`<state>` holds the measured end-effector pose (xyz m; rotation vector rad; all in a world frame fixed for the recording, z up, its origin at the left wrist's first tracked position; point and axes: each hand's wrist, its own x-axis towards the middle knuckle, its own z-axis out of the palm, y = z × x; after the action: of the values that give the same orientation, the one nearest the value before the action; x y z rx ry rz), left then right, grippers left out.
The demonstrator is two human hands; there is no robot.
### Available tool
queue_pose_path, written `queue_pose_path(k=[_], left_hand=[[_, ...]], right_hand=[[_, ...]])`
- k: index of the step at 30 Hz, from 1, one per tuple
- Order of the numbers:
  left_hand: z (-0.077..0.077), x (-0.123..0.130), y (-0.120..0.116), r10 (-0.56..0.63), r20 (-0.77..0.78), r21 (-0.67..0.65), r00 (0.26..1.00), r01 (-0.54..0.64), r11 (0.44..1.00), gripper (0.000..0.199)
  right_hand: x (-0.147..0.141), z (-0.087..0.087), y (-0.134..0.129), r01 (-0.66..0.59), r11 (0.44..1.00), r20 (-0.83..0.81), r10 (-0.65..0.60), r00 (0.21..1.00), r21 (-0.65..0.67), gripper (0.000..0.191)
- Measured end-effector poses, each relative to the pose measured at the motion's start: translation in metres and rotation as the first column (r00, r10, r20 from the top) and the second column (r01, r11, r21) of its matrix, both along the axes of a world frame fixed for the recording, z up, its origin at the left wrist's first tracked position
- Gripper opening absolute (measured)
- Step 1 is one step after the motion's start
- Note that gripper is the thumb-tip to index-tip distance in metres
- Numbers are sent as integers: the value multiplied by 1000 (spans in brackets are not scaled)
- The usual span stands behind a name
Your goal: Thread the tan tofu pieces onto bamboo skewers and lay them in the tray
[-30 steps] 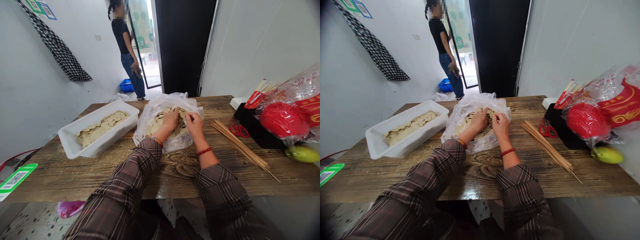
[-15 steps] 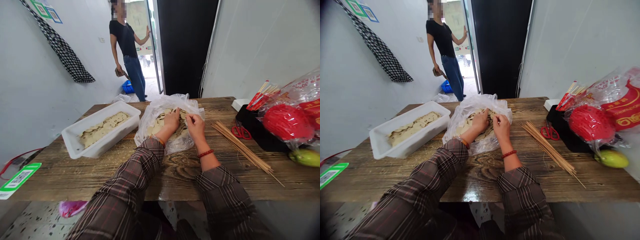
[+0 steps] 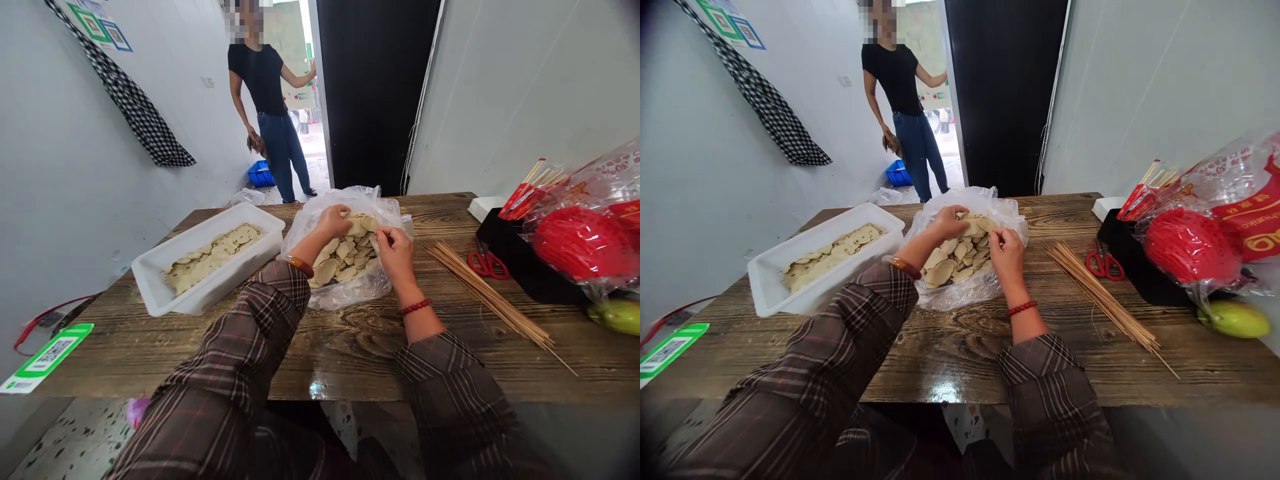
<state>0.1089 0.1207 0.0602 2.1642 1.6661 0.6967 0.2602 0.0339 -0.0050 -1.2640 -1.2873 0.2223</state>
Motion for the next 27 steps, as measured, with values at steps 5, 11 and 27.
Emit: queue_pose_path(k=[5, 11, 27], left_hand=[[21, -23, -7, 10, 195, -116, 981, 13, 993, 32], [24, -48, -23, -66, -23, 255, 998, 70, 964, 42], [-41, -114, -92, -22, 284, 104, 959, -8, 995, 34]], right_hand=[[-1, 0, 0, -4, 1000, -7, 4, 1000, -4, 21], [0, -2, 2, 0, 1000, -27, -1, 1000, -21, 21], [1, -12, 3, -34, 999, -2, 34, 999, -42, 26]])
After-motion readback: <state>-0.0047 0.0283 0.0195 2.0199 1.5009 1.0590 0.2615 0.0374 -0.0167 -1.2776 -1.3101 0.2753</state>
